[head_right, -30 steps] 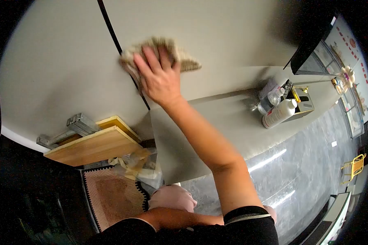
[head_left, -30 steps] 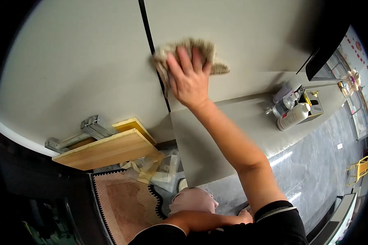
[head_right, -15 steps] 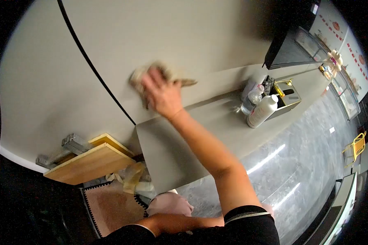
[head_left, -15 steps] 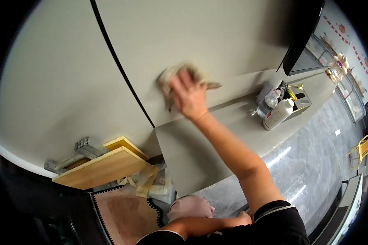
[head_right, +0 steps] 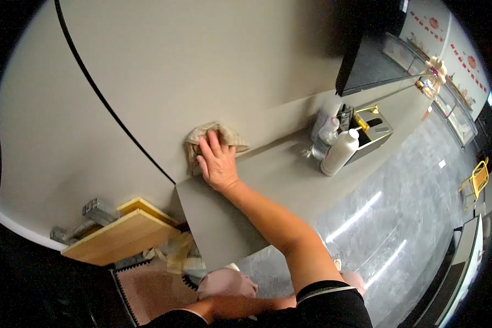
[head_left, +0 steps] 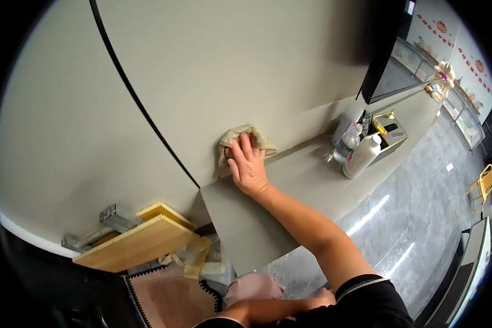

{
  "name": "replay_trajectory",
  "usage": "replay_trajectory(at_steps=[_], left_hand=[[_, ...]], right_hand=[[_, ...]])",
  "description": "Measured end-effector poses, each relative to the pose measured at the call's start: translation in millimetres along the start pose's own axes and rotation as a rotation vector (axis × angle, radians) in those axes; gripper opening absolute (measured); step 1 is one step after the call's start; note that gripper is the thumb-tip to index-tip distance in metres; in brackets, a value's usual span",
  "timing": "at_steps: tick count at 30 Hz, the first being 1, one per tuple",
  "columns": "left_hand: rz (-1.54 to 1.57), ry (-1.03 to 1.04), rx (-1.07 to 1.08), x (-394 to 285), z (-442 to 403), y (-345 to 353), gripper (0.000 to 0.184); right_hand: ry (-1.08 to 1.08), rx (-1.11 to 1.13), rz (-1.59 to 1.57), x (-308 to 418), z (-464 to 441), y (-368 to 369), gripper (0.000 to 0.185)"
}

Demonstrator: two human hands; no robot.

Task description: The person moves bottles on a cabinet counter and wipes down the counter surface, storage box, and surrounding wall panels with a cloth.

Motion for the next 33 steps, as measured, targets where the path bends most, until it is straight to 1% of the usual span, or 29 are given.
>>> replay_trajectory(at_steps=[2,3,4,5,7,9,11,12,13,14,15,17,19,21,22,23,24,26,28,29,31,32,33], left_hand=[[-0.040,-0.017,0.013,5,-1,1,0.039],[-0.062,-0.026,0.013,6,-2,1,0.039],[-0.078,-0.034,0.018,8,-3,0,0.039],[-0.099,-0.044,0.020,9,-3,1,0.039],[-0.138,-0.060,0.025,11,-4,3,0.039],[-0.172,-0.072,0.029,9,-3,5,0.039],[-0.189,-0.073,0.037,8,-2,9,0.040],[-0.189,-0.068,0.040,6,-2,12,0.040],[-0.184,-0.068,0.041,4,-2,14,0.040],[-0.177,-0.063,0.037,2,-2,15,0.040],[-0.162,-0.060,0.029,2,-2,17,0.040],[-0.132,-0.050,0.019,-1,-3,24,0.040],[-0.113,-0.050,0.019,-2,-1,29,0.040],[-0.113,-0.056,0.019,-1,-1,31,0.040],[-0.119,-0.063,0.022,0,-1,34,0.040],[-0.133,-0.071,0.026,0,-1,35,0.040],[-0.155,-0.084,0.034,1,-1,36,0.041],[-0.212,-0.109,0.057,0,2,35,0.041],[-0.281,-0.141,0.084,-2,2,36,0.041],[-0.322,-0.153,0.101,-4,3,35,0.041],[-0.374,-0.166,0.128,-10,4,31,0.042],[-0.402,-0.141,0.151,-17,10,22,0.042],[-0.435,-0.115,0.174,-21,13,18,0.043]], right_hand=[[0.129,-0.128,-0.005,-32,-20,-8,0.058],[0.134,-0.299,0.004,-52,-44,-19,0.063],[0.289,-0.320,0.036,-72,-69,-32,0.066],[0.294,-0.420,0.038,-85,-95,-53,0.064],[0.318,-0.456,0.084,-110,-132,-83,0.060],[0.305,-0.514,-0.010,-121,-149,-108,0.059],[0.426,-0.491,0.040,-117,-144,-100,0.059],[0.348,-0.522,0.040,-111,-131,-84,0.060],[0.337,-0.481,0.034,-94,-113,-67,0.060],[0.220,-0.483,0.048,-73,-92,-47,0.061],[0.288,-0.340,-0.025,-49,-73,-34,0.061],[0.319,-0.160,-0.113,-13,-28,-5,0.060],[0.392,-0.175,-0.304,-18,-13,-2,0.058],[0.470,-0.378,-0.325,-44,-18,-5,0.057],[0.628,-0.420,-0.294,-61,-27,-11,0.059],[0.794,-0.407,-0.253,-81,-36,-18,0.061],[0.862,-0.437,-0.221,-106,-43,-23,0.062],[0.977,-0.585,-0.205,-157,-58,-54,0.062],[1.101,-0.537,-0.157,-214,-57,-65,0.061],[1.109,-0.527,-0.154,-240,-56,-65,0.061],[0.945,-0.823,-0.281,-274,-46,-64,0.057],[0.951,-0.818,-0.278,-277,-37,-55,0.057],[0.922,-0.811,-0.375,-279,-32,-47,0.056]])
Point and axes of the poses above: each hand's wrist, its own z-axis away from the middle knuckle, its own y-axis out of the palm, x = y × z, the point moved 4 cm from there along -z, towards the middle knuckle, and after that the axes turned 2 degrees about -x, right-handed, at the moved point
